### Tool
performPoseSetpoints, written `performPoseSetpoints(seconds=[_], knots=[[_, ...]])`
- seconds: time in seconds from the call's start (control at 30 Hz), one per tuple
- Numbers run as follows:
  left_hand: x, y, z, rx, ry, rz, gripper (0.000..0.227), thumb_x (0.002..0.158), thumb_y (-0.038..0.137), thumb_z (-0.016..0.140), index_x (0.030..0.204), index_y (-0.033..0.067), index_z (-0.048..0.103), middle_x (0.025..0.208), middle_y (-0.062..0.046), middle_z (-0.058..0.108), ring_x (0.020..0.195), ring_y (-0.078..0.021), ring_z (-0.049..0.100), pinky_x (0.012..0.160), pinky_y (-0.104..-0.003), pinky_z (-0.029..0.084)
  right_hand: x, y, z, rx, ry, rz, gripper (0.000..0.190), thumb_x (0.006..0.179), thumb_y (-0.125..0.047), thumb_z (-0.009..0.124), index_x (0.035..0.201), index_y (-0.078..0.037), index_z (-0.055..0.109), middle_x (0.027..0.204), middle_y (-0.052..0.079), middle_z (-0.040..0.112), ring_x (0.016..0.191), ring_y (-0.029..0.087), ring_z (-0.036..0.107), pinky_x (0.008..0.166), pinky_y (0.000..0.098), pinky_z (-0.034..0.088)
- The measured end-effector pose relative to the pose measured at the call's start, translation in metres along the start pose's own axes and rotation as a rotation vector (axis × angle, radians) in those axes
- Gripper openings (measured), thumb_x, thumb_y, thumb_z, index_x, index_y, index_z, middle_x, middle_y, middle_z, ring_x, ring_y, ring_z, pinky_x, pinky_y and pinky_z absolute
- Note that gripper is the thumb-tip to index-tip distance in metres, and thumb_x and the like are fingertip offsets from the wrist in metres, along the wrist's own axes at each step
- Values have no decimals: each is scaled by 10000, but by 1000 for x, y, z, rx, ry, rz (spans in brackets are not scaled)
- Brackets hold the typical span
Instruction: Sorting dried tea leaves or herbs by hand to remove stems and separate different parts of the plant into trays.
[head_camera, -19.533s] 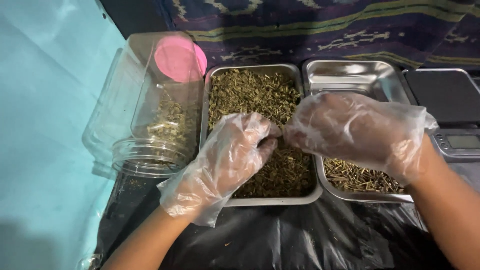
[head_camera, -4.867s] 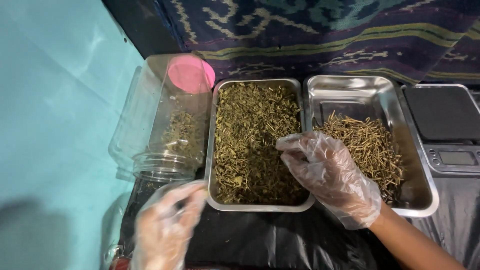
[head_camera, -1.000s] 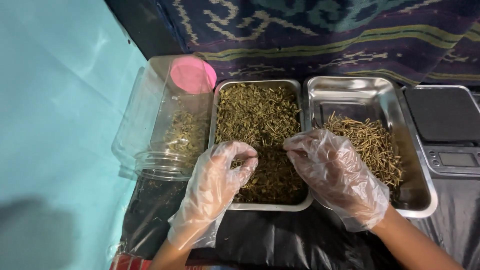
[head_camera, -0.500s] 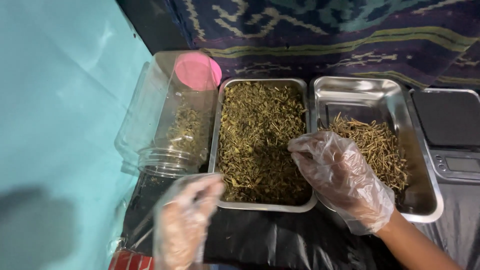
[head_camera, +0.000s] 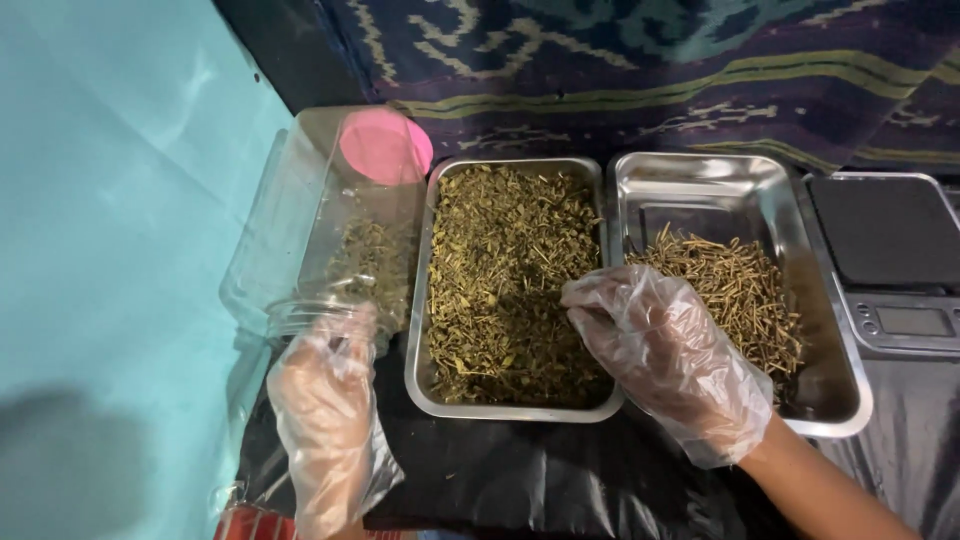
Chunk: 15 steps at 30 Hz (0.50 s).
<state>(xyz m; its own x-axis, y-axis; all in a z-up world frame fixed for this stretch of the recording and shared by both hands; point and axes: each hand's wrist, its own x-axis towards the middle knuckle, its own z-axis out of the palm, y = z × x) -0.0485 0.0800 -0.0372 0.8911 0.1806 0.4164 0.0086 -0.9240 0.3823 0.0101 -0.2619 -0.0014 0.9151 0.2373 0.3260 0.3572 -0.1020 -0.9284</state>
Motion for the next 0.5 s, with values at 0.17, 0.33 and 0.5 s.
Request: performPoseSetpoints(seconds=[0.17,0.33,0.5], knots=[[-22,21,-23,462,-413,-427,221,1106,503,771,1153,287,770,991,91,849,750,-48,830,605,-191,664,-10,50,-24,1030,-205,271,397,1246,-127,436,1556,58,601,1604,228,647,1486,309,642,1043,351,702],[-27,63,-58,-197,-612,-385,486,909,646,576,1137,422,943,1083,160,959,1003,-81,891,870,-288,713,4,-3,-1,-157,1,5,159,1029,-93,787,1179,-100,839,1225,25,867,1180,140,843,1149,233,570],[-18,59,31,760,12,734,530,1157,528,660,1628,363,481,1783,-88,336,1562,-241,393,1259,-447,387,0,-1,3,-50,-32,-3,184,1071,-124,749,1254,-126,769,1235,-24,854,1201,98,814,1244,371,567]])
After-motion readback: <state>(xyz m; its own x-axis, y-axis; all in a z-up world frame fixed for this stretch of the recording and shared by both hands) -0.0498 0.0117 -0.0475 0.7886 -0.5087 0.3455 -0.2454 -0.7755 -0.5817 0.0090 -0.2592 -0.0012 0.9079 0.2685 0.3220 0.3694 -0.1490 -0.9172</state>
